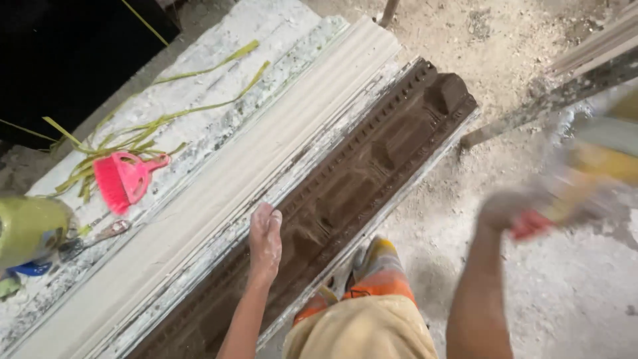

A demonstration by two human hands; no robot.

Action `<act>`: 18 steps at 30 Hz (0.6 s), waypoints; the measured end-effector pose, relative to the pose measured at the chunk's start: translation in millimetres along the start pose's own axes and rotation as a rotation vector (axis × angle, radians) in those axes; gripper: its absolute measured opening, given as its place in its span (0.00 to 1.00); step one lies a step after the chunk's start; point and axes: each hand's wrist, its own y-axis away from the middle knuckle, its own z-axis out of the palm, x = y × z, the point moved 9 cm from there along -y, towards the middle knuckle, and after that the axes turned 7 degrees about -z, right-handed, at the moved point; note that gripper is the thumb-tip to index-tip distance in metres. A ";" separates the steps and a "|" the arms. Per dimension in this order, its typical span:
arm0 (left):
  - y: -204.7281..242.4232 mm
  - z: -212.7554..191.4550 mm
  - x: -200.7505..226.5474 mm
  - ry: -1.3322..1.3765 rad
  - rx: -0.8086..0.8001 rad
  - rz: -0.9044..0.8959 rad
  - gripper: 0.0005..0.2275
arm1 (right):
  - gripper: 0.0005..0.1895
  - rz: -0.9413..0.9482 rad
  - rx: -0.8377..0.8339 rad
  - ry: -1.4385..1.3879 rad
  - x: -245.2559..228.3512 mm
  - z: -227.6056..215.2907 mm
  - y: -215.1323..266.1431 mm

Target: Apply a brown coating or finish to decorative architectural molding using a paintbrush.

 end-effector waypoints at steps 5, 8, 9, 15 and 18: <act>-28.3 41.2 14.8 -0.096 -0.054 0.143 0.26 | 0.28 0.406 0.079 -0.278 -2.3 71.7 -5.6; -1.5 41.0 -31.7 0.264 -0.049 -0.124 0.40 | 0.15 0.363 -0.107 -0.373 -22.4 28.6 -101.0; -9.8 49.7 -19.4 0.213 -0.004 -0.081 0.38 | 0.30 0.545 0.201 -0.698 -29.5 24.6 -137.0; -27.5 121.3 7.9 -0.045 0.182 0.006 0.26 | 0.11 0.251 0.066 0.122 47.5 92.3 -106.3; -2.6 150.1 26.9 -0.077 0.207 0.002 0.25 | 0.10 0.944 -0.367 -0.281 44.3 126.6 -38.7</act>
